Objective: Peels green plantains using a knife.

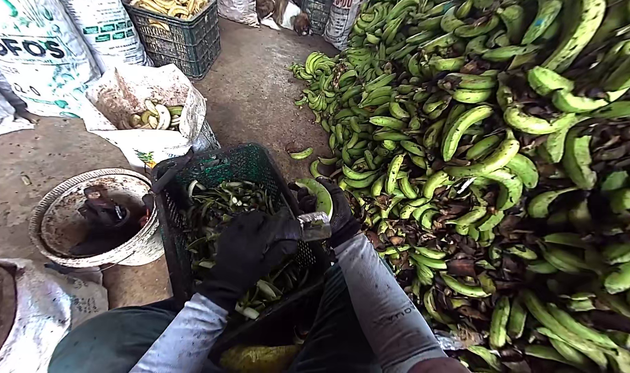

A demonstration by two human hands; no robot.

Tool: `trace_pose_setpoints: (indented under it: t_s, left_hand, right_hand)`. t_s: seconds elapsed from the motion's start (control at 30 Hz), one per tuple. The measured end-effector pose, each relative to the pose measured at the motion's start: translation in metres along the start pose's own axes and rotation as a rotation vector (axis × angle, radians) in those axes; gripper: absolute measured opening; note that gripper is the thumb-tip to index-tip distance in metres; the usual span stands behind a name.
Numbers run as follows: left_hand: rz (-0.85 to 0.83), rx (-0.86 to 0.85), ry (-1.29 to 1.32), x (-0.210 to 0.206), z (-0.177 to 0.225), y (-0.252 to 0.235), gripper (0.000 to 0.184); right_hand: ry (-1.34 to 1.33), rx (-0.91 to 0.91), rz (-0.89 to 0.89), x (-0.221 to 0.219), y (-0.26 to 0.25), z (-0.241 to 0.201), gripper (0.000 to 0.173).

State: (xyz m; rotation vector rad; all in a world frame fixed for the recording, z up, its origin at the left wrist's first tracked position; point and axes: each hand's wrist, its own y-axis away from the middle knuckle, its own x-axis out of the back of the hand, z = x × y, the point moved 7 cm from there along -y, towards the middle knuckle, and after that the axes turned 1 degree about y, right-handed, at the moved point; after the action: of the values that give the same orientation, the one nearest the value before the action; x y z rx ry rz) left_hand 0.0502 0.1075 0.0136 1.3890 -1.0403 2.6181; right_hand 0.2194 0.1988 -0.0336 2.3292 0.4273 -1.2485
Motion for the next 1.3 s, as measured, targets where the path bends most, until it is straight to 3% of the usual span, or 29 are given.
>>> trace_pose_setpoints:
  t_s: [0.1, 0.17, 0.27, 0.37, 0.47, 0.57, 0.73, 0.8, 0.93, 1.1, 1.17, 1.3]
  left_hand:
    - [-0.008, -0.010, -0.027, -0.006, 0.011, 0.000, 0.057]
    - [-0.152, 0.131, 0.034, -0.013, 0.005, -0.003, 0.054]
    - [-0.302, 0.434, 0.187, -0.022, -0.021, -0.004, 0.049]
    - [-0.233, 0.667, 0.294, -0.016, -0.051, 0.000, 0.044]
    - [-0.188, 0.829, 0.335, -0.003, -0.073, 0.010, 0.046]
    - [-0.225, 0.774, 0.376, 0.004, -0.071, 0.012, 0.046]
    - [-0.346, 0.277, 0.334, -0.005, -0.018, 0.014, 0.056]
    - [-0.344, 0.168, 0.288, -0.010, 0.000, 0.015, 0.062]
    - [-0.337, 0.353, 0.243, -0.023, -0.006, 0.009, 0.059]
    - [-0.235, 0.698, 0.219, -0.011, -0.061, 0.005, 0.042]
    - [-0.180, 0.856, 0.298, 0.000, -0.088, 0.013, 0.052]
    - [0.042, 0.916, 0.677, 0.018, -0.102, 0.031, 0.058]
  right_hand:
    - [0.076, -0.039, 0.072, 0.002, 0.005, 0.004, 0.048]
    - [0.214, -0.065, 0.143, -0.003, 0.005, 0.011, 0.046]
    - [0.355, -0.020, 0.065, -0.018, 0.004, 0.024, 0.045]
    - [0.493, 0.023, -0.059, -0.021, 0.002, 0.033, 0.044]
    - [0.429, 0.000, -0.138, -0.025, 0.004, 0.033, 0.044]
    - [0.305, -0.026, -0.064, -0.011, 0.002, 0.023, 0.043]
    - [0.299, 0.098, -0.007, -0.002, 0.010, 0.002, 0.039]
    - [0.258, 0.033, 0.023, 0.002, 0.010, 0.007, 0.041]
    - [0.324, 0.024, 0.060, 0.000, 0.008, 0.023, 0.038]
    - [0.449, 0.085, 0.033, -0.009, 0.006, 0.033, 0.038]
    - [0.525, 0.136, 0.040, -0.008, 0.008, 0.028, 0.034]
    - [1.155, 0.389, 0.185, -0.021, 0.026, 0.016, 0.038]
